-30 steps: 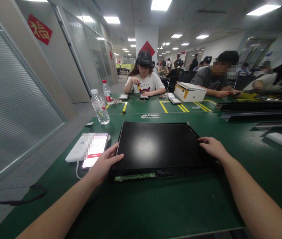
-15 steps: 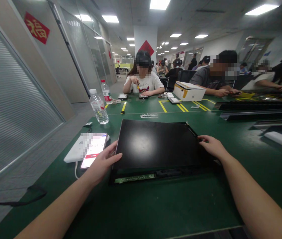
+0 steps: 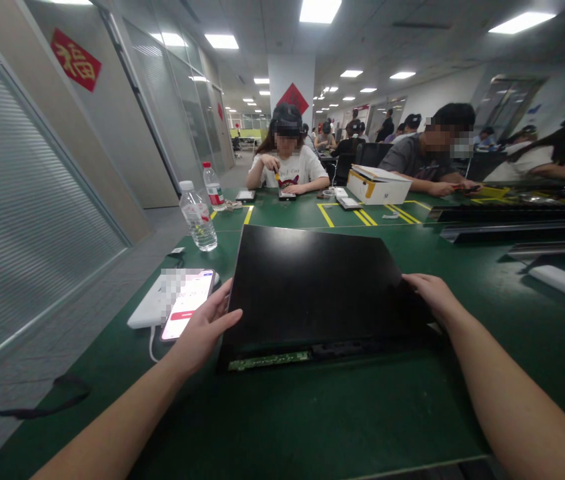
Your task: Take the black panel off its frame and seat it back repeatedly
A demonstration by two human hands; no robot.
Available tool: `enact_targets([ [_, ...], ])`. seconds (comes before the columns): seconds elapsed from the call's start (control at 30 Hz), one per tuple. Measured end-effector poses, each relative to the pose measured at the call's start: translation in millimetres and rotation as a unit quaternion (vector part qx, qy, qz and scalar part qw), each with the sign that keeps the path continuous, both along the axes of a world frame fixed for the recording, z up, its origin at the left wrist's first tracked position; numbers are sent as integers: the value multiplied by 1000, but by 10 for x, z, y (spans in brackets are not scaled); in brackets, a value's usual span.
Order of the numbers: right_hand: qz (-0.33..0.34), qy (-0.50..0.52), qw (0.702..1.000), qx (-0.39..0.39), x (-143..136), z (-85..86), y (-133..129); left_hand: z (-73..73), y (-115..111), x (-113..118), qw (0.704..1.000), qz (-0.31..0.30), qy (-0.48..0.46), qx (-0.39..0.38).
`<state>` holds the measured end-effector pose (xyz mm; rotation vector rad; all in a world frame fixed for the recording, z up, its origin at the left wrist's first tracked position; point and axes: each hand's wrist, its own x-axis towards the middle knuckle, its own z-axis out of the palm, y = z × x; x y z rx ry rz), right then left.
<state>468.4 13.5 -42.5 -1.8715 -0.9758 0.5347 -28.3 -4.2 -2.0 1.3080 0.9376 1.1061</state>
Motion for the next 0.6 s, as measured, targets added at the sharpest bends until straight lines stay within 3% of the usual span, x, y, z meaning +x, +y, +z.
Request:
enact_targets([
  [0.13,7,100,993,62,7,118,-38,25,13,-7,999,33,-30,3],
  [0.23,69,255,956,125,-53,267,-100,64,21,-3,996,47,-80,15],
  [0.33,117,341,920,156,-182,413,-186,96,18,7,992,43,-118,24],
  [0.43,74,443,881,150,-332,530,-273,121,-3,14,992,36,-120,23],
  [0.5,31,509,855,93,-409,585,-316,134,-17,12,992,40,-115,18],
  [0.6,2,547,835,62,-466,626,-346,145,-17,2,992,47,-120,-5],
])
